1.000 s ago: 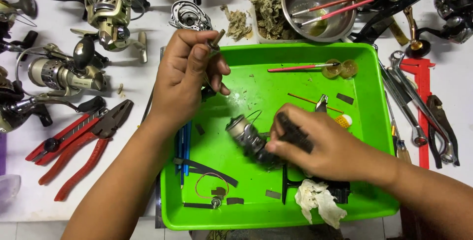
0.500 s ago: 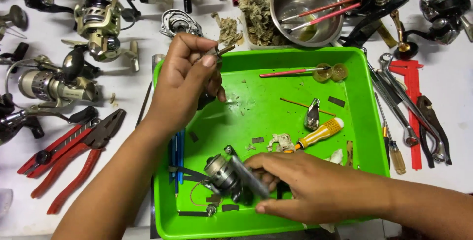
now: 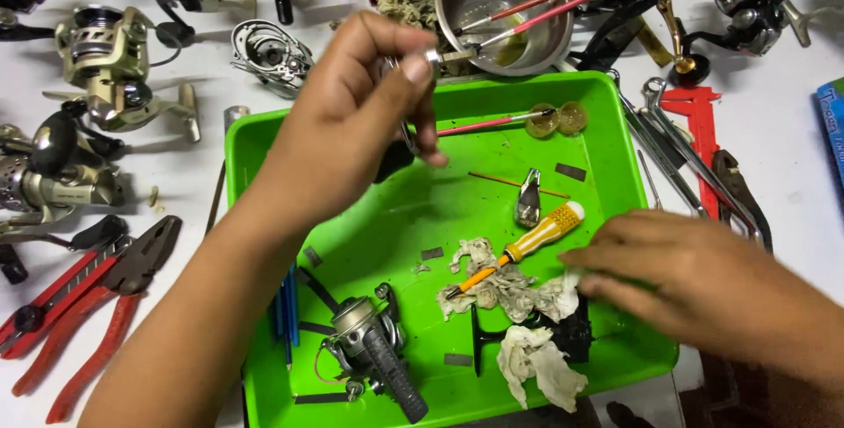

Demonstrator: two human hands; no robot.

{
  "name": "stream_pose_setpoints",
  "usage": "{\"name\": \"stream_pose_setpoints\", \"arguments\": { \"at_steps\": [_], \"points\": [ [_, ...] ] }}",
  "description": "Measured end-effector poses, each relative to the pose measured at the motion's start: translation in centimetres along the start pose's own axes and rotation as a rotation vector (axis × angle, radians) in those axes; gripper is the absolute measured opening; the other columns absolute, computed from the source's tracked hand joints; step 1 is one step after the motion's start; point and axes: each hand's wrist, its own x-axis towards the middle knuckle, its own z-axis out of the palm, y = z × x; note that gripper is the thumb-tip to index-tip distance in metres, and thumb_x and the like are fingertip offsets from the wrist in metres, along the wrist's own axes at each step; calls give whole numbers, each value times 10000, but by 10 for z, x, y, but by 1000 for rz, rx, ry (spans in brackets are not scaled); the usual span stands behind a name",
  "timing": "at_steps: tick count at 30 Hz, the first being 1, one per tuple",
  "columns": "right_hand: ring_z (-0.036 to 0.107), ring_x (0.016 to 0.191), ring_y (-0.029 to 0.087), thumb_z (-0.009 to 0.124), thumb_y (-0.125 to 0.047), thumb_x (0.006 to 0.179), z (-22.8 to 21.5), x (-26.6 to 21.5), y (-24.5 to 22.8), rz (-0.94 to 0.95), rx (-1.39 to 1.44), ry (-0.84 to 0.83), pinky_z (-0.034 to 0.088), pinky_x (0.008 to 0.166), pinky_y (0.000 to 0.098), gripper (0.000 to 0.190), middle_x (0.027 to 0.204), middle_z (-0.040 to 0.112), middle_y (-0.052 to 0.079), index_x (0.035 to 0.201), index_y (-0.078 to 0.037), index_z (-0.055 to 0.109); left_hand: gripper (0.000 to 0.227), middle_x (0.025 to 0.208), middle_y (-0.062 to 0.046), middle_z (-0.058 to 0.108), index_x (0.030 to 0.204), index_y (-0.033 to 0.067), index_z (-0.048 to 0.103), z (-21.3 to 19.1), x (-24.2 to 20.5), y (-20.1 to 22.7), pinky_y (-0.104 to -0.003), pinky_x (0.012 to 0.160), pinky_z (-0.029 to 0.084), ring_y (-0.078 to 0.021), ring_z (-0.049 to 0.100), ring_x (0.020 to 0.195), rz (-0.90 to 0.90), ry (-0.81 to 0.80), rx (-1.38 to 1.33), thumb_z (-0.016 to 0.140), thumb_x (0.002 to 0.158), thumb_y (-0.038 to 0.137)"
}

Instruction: Cleaning, lubricating, and assembling the internal components and body of a spinning fishing reel.

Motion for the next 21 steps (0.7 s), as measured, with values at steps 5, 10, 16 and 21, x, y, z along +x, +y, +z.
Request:
{"name": "stream_pose_setpoints", "arguments": {
  "at_steps": [5,10,16,21],
  "points": [
    [652,869,227,791,-361,857,29,0,2,-77,-29,-34,533,663,413,259,928,649,-3,1092,-257,764,270,833,-36,494,1212,62,449,1,-10,-7,-267,580,567,-140,608,622,-54,-72,190,464,1060,285],
    [676,736,226,718,-314,928,6,2,-7,-124,30,35,522,651,376,127,853,674,-18,945,-189,706,281,726,-24,517,1212,61,481,-6,-11,-13,-251,565,499,-133,573,567,-51,-88,220,490,1052,292],
    [765,809,134,649,-156,914,-39,14,-20,-201,172,86,583,682,285,218,978,739,-4,1101,-137,762,233,705,-17,553,1173,64,511,-8,-10,-18,-240,551,492,-123,600,555,-12,-60,230,509,1056,265],
    [752,706,176,557,-105,939,-61,30,-37,-389,399,-6,580,597,298,254,899,735,45,1080,-127,767,206,671,-29,526,1186,66,495,-12,-11,-24,-268,594,486,-135,571,556,-23,-24,230,442,1070,226]
  ]
}}
